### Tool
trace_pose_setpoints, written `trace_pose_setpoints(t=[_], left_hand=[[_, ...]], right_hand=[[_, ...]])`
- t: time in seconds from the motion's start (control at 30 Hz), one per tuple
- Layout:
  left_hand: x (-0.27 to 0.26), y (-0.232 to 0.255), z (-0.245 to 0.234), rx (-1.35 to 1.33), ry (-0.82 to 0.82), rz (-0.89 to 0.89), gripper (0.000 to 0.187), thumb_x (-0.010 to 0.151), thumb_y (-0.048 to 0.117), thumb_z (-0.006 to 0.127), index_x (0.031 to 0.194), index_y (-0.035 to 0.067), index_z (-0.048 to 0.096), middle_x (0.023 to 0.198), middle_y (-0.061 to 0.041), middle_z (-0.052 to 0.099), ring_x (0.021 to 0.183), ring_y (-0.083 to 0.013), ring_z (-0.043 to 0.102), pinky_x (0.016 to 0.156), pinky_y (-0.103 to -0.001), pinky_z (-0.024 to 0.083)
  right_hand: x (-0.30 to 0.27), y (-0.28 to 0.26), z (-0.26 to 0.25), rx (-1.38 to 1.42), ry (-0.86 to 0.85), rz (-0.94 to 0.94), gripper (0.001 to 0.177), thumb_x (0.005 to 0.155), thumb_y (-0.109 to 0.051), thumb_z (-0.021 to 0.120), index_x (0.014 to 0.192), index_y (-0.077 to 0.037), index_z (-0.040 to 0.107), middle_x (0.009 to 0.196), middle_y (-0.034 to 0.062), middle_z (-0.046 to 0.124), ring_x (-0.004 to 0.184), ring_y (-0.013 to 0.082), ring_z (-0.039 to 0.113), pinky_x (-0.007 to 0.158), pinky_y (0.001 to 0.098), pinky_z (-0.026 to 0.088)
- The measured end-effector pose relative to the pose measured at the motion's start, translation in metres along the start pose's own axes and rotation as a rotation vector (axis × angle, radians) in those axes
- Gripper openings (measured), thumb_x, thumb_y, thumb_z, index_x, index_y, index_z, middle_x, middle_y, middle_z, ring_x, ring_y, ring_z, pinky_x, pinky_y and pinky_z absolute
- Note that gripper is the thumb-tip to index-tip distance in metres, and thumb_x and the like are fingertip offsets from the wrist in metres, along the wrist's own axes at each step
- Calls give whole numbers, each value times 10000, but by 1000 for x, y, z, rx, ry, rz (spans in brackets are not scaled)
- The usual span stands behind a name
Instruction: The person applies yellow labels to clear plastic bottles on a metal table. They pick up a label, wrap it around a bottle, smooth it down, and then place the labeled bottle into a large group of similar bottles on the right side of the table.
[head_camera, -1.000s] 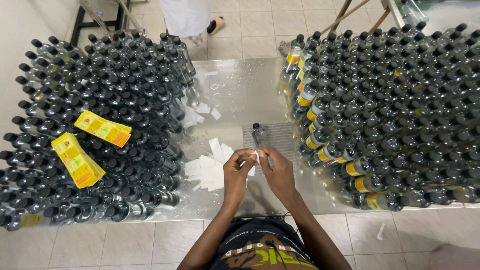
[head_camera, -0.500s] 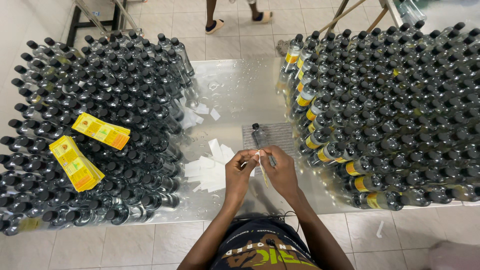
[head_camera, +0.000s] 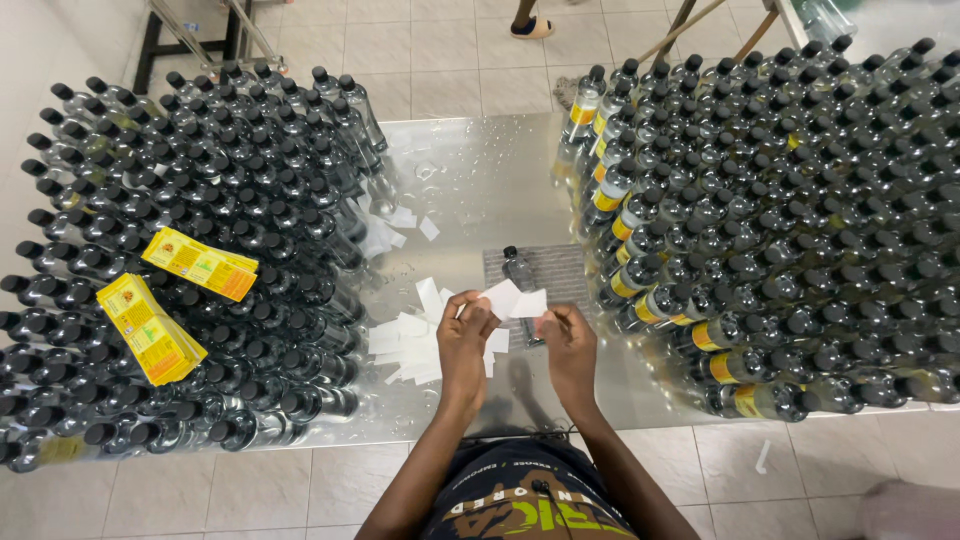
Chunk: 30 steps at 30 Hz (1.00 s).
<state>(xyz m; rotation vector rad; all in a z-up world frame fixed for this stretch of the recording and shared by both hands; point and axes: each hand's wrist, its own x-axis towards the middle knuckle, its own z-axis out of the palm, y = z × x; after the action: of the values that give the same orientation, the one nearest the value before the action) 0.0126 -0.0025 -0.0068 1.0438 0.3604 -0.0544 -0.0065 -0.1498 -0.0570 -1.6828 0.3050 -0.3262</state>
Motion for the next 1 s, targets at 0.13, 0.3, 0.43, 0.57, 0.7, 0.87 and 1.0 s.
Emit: trace_pose_setpoints(t=[0.13,0.3,0.43,0.57,0.7,0.87,1.0], left_hand=[[17,0,-5,-39,68,19,153,1105,24,598,1241,83,635,1069,-76,767,986,-159,749,949,-306,596],[27,-7,-15,157,72,111,137,1094,133,697,1221,81,705,1007,-75,795,944,-141,722,922,-330,599],[21,1,-1,311,31,158,162,1042,100,754,1198,97,795,965,-57,767,953,-123,681,902,-357,611],[13,-2,11,406,-149,163,193,1010,106,792,1194,102,853,916,-71,808,925,-116,693,919,-350,610],[12,-11,13,438,-272,157,215,964,136,866,1178,131,883,892,-58,829,909,-97,714,927,-350,615],[1,2,20,502,-212,287,247,987,90,815,1233,83,836,1032,-134,821,1055,-231,746,1011,-431,589],[-6,-8,9,603,-28,243,269,1081,141,693,1325,32,730,1135,-234,810,1193,-396,762,1080,-557,563]], right_hand=[[-11,7,-15,182,-99,201,188,1091,-178,580,969,-60,661,892,102,642,866,227,630,880,401,552],[-15,49,-49,24,-315,165,310,1084,-218,608,1150,52,745,978,195,750,970,285,706,942,475,566],[11,-55,-67,-290,-96,170,450,1116,-421,631,1338,-43,733,1241,247,761,1201,399,718,1125,552,492],[36,-78,-66,-357,-184,-308,240,1015,-243,789,1218,-119,824,1093,94,798,1059,275,781,961,388,631],[40,-84,-61,-288,-406,-219,196,980,-207,809,1143,-104,849,1010,129,830,1004,299,820,922,441,657],[39,-47,-67,-169,-355,-10,182,984,-185,824,1127,-74,849,971,129,832,962,196,781,908,407,641],[34,-28,-65,45,-174,191,213,1035,-171,755,1189,-43,824,1033,119,795,966,152,679,928,374,610]])
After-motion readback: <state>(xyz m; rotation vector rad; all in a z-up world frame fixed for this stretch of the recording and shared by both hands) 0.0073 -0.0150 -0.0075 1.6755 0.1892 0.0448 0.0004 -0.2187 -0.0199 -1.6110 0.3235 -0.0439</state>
